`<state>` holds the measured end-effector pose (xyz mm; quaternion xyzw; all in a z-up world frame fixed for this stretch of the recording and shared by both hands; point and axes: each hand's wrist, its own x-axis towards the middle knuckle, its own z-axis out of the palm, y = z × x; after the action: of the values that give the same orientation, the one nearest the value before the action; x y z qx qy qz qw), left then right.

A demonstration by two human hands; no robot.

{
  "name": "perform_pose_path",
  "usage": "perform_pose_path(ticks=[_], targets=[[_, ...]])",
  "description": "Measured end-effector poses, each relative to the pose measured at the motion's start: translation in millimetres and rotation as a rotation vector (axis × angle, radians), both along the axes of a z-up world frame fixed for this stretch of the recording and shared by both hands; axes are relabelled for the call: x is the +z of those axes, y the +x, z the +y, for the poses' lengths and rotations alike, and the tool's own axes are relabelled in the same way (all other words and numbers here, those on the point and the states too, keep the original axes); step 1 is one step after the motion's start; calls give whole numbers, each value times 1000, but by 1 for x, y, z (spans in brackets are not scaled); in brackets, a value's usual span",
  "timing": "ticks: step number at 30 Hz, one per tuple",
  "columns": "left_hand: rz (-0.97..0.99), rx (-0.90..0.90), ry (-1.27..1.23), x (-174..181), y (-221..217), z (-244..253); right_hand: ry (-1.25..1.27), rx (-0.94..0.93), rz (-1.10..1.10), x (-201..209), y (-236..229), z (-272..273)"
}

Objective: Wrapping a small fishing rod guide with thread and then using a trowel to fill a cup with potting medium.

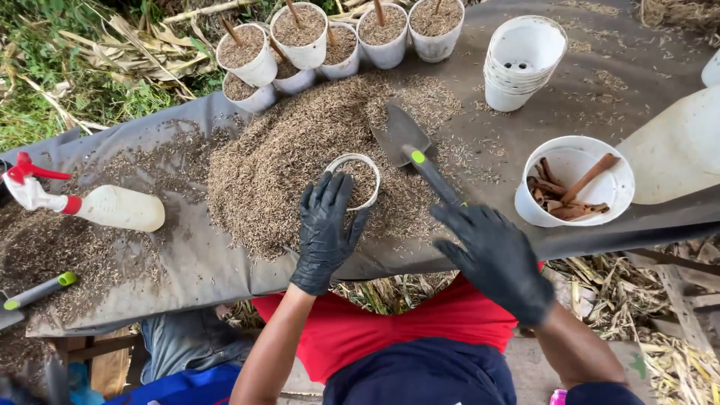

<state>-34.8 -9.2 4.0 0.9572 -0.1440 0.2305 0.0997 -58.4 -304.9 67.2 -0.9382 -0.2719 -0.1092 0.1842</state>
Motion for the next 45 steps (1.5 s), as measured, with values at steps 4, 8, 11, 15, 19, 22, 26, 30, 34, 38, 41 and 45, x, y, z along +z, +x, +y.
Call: perform_pose_path(ticks=[4,8,11,15,19,22,26,30,34,38,41,45], targets=[[-37,-43,-73,7,-10,-4,112,66,-226,28,-2,-85],[-104,-47,-164,0,-15,-4,-194,-432,-510,19,37,-153],[-161,-60,-277,2,-19,-7,-417,-531,-465,13,55,-160],[-200,-76,-387,-9,-22,-7,-631,-586,-523,-15,58,-174],[-200,-62,-424,-9,-21,-7,-600,-586,-485,-3,53,-167],[-164,-20,-446,-12,-20,-6,-289,-392,-285,30,41,-161],[-144,-56,-565,-7,-17,-13,203,-300,-268,42,25,-158],[-43,-22,-629,-18,-13,-24,452,-344,-207,43,13,-109],[-142,32,-584,-19,-6,-34,527,-180,-43,43,21,-24],[-144,7,-622,-21,-3,-30,559,-34,-215,40,21,1],[-112,-17,-640,-22,-3,-27,509,-196,-314,35,21,-48],[-137,10,-592,-22,-6,-30,478,-335,-516,34,16,-114]])
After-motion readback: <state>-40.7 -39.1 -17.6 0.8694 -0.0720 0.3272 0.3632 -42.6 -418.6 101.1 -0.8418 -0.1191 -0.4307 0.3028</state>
